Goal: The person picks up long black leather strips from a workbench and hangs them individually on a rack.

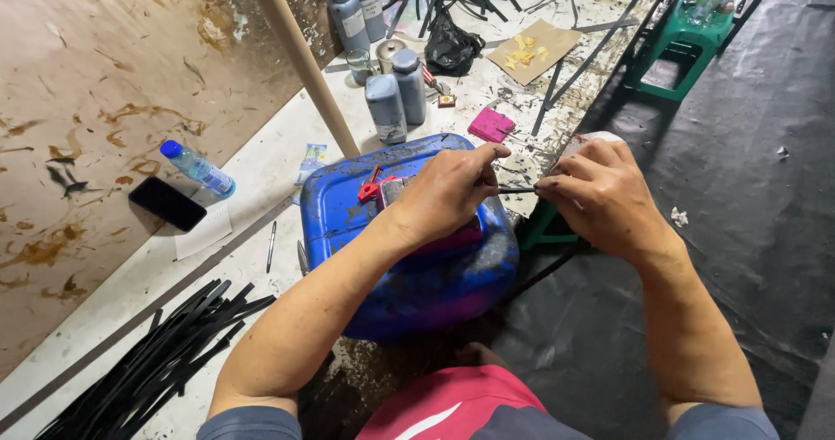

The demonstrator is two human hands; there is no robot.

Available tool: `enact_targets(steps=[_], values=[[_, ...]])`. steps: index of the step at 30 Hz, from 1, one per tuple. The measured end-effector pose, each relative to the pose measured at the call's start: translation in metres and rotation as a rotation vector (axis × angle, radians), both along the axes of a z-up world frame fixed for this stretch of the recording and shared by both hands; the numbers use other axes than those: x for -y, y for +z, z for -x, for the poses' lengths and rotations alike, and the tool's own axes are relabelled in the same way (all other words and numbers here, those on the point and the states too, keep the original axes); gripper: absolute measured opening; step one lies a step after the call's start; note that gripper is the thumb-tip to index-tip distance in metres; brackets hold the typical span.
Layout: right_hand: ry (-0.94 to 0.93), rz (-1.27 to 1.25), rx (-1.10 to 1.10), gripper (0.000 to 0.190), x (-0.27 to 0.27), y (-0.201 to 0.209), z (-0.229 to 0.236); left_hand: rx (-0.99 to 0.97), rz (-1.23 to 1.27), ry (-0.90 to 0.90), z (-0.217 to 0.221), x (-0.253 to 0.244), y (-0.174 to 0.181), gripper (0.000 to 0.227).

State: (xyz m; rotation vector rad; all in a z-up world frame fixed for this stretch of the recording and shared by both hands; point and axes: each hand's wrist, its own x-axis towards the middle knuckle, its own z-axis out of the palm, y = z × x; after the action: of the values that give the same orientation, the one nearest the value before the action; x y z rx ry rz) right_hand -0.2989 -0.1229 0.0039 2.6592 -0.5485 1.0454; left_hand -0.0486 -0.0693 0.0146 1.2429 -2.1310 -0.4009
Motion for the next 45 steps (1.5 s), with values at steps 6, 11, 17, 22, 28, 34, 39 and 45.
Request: enact_targets(steps=[6, 11, 17, 22, 28, 34, 39, 45], values=[[0.048, -0.016, 0.002, 0.004, -0.008, 0.018, 0.016, -0.084, 0.244, 0.008, 0.007, -0.021, 0.026, 0.024], [0.075, 0.043, 0.040, 0.004, -0.021, 0.022, 0.024, -0.088, 0.431, 0.264, 0.025, -0.074, 0.060, 0.012], [0.121, 0.146, 0.150, 0.004, -0.047, 0.032, 0.024, -0.205, 0.370, 0.567, 0.069, -0.105, 0.056, 0.015], [0.236, 0.195, 0.193, 0.007, -0.058, 0.032, 0.035, -0.347, 0.361, 0.747, 0.101, -0.119, 0.062, 0.014], [0.416, 0.227, 0.233, 0.008, -0.067, 0.036, 0.053, -0.523, 0.314, 0.940, 0.146, -0.139, 0.062, 0.012], [0.593, 0.185, 0.322, 0.010, -0.081, 0.015, 0.063, -0.677, 0.244, 1.131, 0.185, -0.169, 0.044, 0.012], [0.713, 0.102, 0.361, 0.009, -0.100, 0.012, 0.067, -0.732, 0.310, 1.243, 0.212, -0.200, 0.040, 0.010], [0.865, 0.035, 0.387, 0.013, -0.134, -0.003, 0.057, -0.745, 0.383, 1.364, 0.231, -0.255, 0.035, 0.009]])
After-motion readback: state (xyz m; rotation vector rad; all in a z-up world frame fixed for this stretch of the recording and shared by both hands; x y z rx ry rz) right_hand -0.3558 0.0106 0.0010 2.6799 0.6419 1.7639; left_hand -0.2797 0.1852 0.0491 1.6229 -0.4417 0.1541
